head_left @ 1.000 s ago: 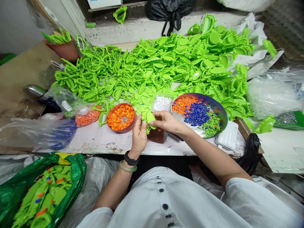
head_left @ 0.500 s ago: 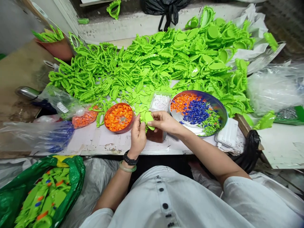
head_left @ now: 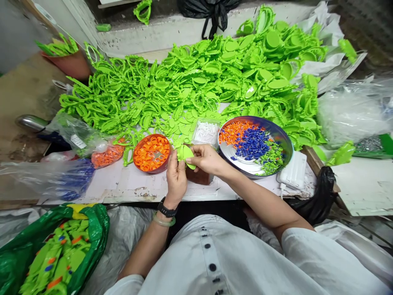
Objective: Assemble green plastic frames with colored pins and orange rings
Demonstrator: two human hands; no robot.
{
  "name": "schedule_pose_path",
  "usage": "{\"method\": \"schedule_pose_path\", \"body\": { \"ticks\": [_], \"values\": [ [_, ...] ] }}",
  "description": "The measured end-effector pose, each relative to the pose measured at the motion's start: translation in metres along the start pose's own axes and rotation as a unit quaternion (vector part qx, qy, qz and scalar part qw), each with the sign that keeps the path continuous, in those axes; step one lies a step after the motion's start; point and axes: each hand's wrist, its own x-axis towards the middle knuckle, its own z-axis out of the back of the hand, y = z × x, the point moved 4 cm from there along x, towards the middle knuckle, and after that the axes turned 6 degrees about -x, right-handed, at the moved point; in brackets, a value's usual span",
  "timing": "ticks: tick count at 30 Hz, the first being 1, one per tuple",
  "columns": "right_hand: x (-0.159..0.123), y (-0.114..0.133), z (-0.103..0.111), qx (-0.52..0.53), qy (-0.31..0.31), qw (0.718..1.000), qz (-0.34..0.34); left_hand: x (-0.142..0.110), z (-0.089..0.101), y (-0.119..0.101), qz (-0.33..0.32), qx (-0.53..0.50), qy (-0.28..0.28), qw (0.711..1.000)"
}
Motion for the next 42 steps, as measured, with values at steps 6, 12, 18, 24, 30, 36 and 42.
{"method": "schedule_pose_path", "body": {
  "ticks": [6, 12, 18, 24, 30, 36, 42],
  "values": [
    [-0.012, 0.026, -0.005, -0.188, -0.134, 0.968, 0.097, 0.0, -0.007, 0.0, 0.005, -0.069, -0.043, 0.997],
    [-0.023, 0.027, -0.015, -0.328, -0.211, 0.894, 0.219, 0.0, -0.016, 0.001, 0.026, -0.112, -0.059, 0.992],
    [-0.029, 0.015, -0.027, -0.437, -0.256, 0.813, 0.289, -0.001, -0.023, 0.003, 0.047, -0.16, -0.045, 0.985],
    [-0.015, 0.005, -0.009, -0.289, -0.137, 0.928, 0.19, 0.001, -0.021, 0.002, 0.113, -0.249, -0.023, 0.962],
    [-0.005, -0.002, 0.018, 0.015, -0.101, 0.992, 0.075, 0.003, -0.021, -0.002, 0.18, -0.317, 0.003, 0.931],
    [-0.003, -0.011, 0.003, 0.189, 0.076, 0.976, -0.073, -0.001, -0.021, 0.005, 0.196, -0.295, -0.017, 0.935],
    [-0.012, -0.012, -0.005, 0.064, -0.002, 0.998, 0.008, -0.009, -0.026, 0.005, 0.102, -0.18, 0.047, 0.977]
  ]
}}
